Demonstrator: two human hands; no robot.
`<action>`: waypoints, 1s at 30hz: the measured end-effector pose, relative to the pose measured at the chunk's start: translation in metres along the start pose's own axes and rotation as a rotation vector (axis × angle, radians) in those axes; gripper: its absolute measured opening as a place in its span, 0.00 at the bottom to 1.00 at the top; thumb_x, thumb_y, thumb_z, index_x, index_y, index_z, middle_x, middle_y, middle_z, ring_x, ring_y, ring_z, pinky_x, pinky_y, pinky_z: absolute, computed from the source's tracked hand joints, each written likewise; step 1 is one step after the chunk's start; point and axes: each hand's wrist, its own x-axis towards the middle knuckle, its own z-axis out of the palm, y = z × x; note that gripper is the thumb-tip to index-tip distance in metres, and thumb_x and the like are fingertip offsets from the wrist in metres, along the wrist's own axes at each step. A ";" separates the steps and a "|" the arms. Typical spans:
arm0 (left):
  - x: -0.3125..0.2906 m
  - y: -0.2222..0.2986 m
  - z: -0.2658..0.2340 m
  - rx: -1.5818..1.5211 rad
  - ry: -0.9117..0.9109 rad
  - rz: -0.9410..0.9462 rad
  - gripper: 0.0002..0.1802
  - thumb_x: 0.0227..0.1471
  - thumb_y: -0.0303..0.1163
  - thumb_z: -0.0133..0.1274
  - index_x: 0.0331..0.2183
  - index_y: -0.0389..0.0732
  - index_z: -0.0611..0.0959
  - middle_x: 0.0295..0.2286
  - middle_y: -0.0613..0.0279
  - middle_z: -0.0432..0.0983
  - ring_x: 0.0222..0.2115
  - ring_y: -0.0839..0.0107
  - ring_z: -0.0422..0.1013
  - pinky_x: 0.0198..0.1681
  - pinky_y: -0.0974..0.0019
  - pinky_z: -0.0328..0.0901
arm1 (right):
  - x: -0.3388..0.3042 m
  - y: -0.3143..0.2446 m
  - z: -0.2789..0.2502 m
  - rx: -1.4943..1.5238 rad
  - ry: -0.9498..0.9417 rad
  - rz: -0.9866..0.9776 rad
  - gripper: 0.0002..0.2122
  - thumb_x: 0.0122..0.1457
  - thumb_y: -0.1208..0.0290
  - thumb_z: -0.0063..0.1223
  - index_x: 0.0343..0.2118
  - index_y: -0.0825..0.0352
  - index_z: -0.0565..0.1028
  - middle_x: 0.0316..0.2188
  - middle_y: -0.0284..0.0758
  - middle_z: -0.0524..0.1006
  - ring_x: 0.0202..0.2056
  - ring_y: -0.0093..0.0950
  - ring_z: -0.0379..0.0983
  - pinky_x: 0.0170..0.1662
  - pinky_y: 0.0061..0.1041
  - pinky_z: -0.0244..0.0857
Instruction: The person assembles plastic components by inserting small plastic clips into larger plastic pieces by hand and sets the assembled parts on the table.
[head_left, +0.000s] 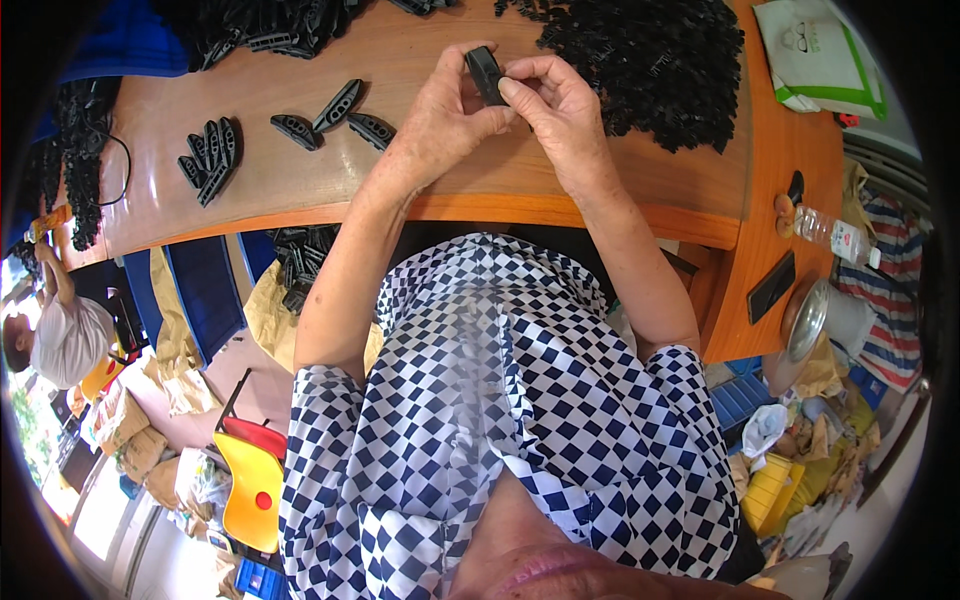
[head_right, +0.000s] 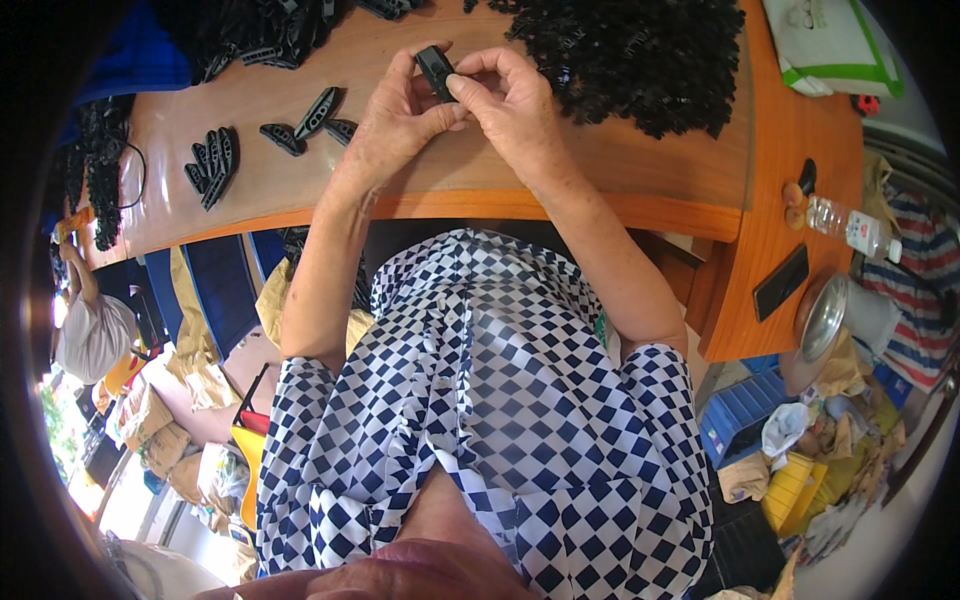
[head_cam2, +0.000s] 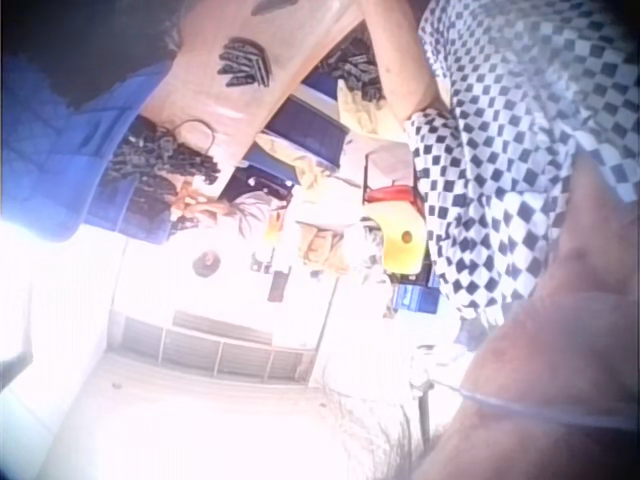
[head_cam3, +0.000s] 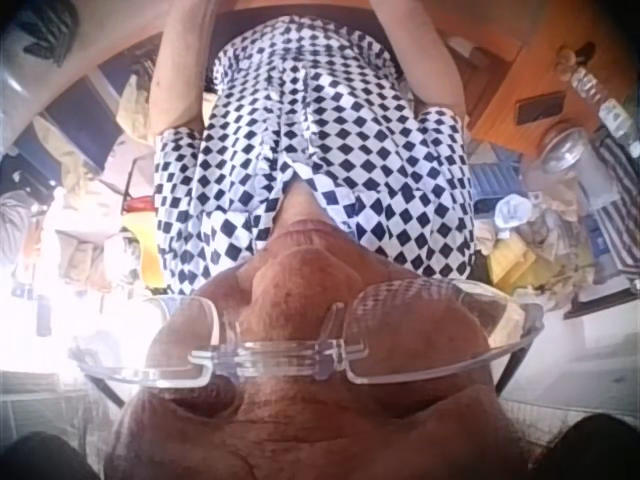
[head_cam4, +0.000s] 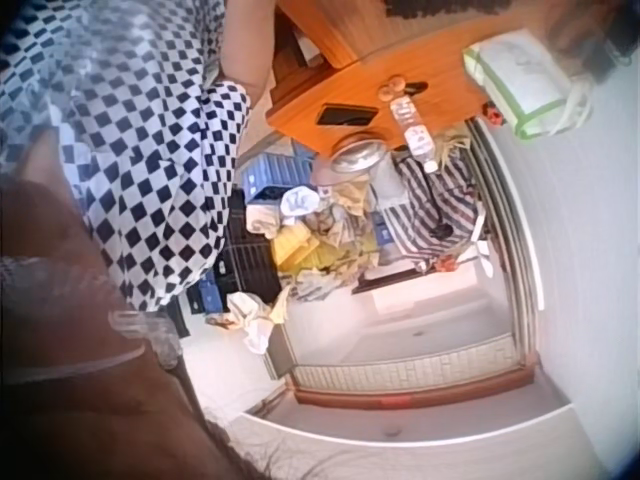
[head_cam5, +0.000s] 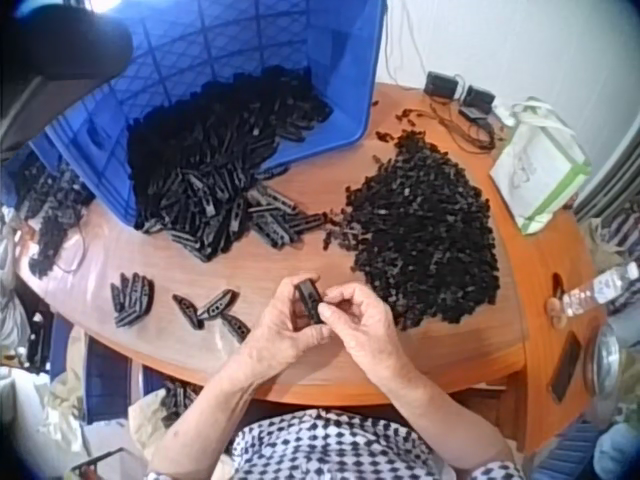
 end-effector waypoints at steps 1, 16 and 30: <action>0.000 -0.001 -0.001 -0.031 -0.008 -0.026 0.37 0.47 0.23 0.60 0.56 0.39 0.60 0.41 0.53 0.73 0.41 0.68 0.72 0.43 0.69 0.70 | 0.000 0.001 0.001 0.021 -0.012 0.010 0.08 0.57 0.75 0.55 0.38 0.71 0.72 0.36 0.34 0.75 0.38 0.21 0.72 0.40 0.18 0.69; -0.007 0.009 0.005 -0.158 -0.070 -0.054 0.31 0.52 0.18 0.51 0.56 0.42 0.60 0.39 0.59 0.71 0.38 0.72 0.71 0.41 0.69 0.71 | 0.006 -0.013 -0.004 0.175 -0.184 0.266 0.13 0.56 0.77 0.54 0.44 0.73 0.69 0.35 0.37 0.77 0.33 0.21 0.74 0.30 0.18 0.71; -0.019 0.041 -0.039 0.805 -0.356 -0.062 0.38 0.46 0.20 0.52 0.58 0.48 0.58 0.38 0.47 0.73 0.36 0.53 0.74 0.40 0.53 0.67 | 0.076 -0.021 -0.029 -1.455 0.055 -0.577 0.09 0.49 0.67 0.61 0.32 0.62 0.78 0.27 0.28 0.72 0.32 0.27 0.69 0.35 0.28 0.62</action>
